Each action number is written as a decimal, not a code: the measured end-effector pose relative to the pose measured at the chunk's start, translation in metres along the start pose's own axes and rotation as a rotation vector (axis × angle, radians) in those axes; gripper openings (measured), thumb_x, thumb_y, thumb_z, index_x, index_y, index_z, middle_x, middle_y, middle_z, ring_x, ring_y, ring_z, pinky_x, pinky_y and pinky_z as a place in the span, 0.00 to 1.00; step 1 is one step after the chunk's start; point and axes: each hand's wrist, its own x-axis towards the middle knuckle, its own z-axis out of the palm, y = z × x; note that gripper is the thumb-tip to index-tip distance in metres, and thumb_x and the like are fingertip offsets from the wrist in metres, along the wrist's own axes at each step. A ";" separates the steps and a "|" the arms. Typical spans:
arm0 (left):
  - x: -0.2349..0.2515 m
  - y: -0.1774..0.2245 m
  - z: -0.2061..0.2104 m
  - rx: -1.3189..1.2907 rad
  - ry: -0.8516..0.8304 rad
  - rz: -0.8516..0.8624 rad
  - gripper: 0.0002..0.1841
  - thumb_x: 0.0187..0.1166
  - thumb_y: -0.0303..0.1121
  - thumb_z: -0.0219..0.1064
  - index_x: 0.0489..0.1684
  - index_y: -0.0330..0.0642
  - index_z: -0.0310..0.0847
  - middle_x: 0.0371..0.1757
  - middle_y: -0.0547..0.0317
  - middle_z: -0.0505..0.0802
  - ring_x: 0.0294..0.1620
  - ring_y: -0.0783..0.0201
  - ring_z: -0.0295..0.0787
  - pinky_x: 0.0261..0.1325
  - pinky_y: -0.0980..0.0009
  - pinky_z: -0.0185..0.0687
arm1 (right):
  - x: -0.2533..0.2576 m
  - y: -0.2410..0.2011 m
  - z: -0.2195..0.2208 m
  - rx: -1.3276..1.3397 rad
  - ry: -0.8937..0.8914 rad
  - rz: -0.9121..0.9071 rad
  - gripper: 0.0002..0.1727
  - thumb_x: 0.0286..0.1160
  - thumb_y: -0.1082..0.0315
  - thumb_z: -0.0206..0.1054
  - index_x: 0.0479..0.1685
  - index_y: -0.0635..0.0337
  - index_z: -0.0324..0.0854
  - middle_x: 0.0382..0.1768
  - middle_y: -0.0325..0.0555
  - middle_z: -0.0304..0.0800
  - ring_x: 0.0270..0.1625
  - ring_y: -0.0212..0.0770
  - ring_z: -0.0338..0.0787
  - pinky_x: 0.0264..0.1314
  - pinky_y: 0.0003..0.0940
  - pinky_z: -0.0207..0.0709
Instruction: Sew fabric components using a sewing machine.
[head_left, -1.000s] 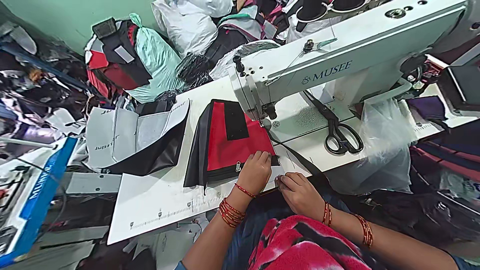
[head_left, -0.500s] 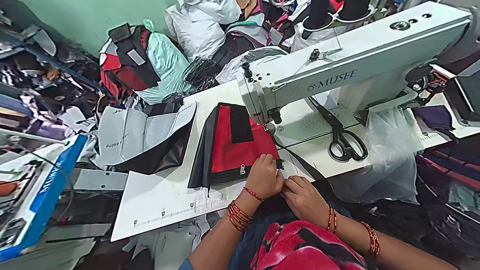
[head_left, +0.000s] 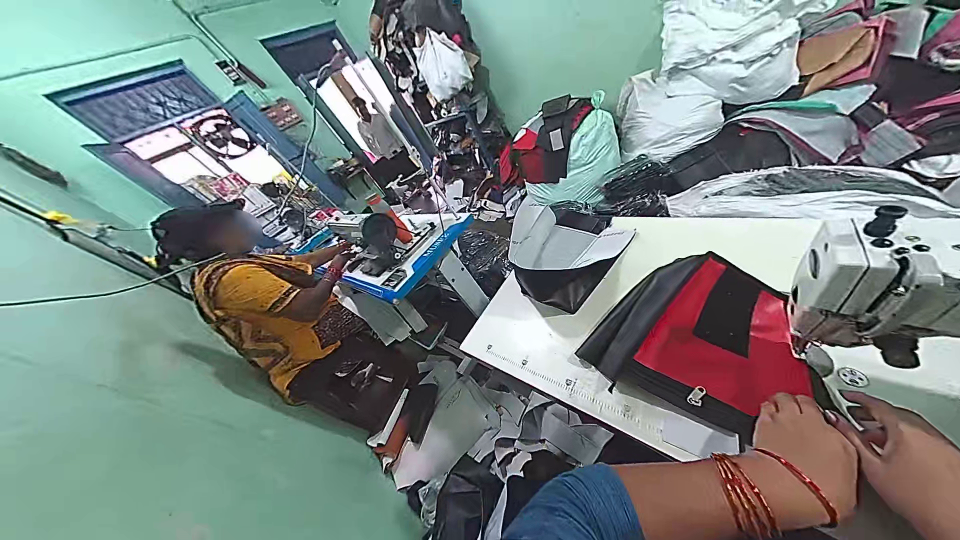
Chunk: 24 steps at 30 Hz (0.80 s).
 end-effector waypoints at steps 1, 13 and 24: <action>0.002 -0.001 -0.001 0.008 0.003 0.008 0.19 0.81 0.22 0.63 0.69 0.22 0.78 0.80 0.29 0.76 0.84 0.36 0.69 0.81 0.46 0.70 | 0.007 0.000 0.003 0.009 -0.012 0.035 0.26 0.84 0.68 0.62 0.76 0.77 0.71 0.61 0.79 0.83 0.61 0.75 0.86 0.65 0.71 0.74; 0.000 -0.018 0.006 0.024 0.163 0.107 0.16 0.81 0.22 0.59 0.60 0.22 0.85 0.69 0.28 0.86 0.74 0.36 0.82 0.74 0.47 0.78 | 0.015 -0.031 -0.007 -0.025 0.018 0.227 0.17 0.86 0.71 0.60 0.63 0.73 0.84 0.59 0.69 0.90 0.66 0.65 0.88 0.75 0.58 0.74; 0.000 -0.043 0.007 -0.253 0.324 0.082 0.18 0.81 0.25 0.57 0.64 0.29 0.87 0.60 0.32 0.90 0.66 0.39 0.87 0.73 0.51 0.78 | -0.003 -0.044 0.000 0.186 -0.029 0.398 0.18 0.84 0.73 0.59 0.68 0.68 0.84 0.56 0.59 0.91 0.54 0.45 0.91 0.64 0.37 0.80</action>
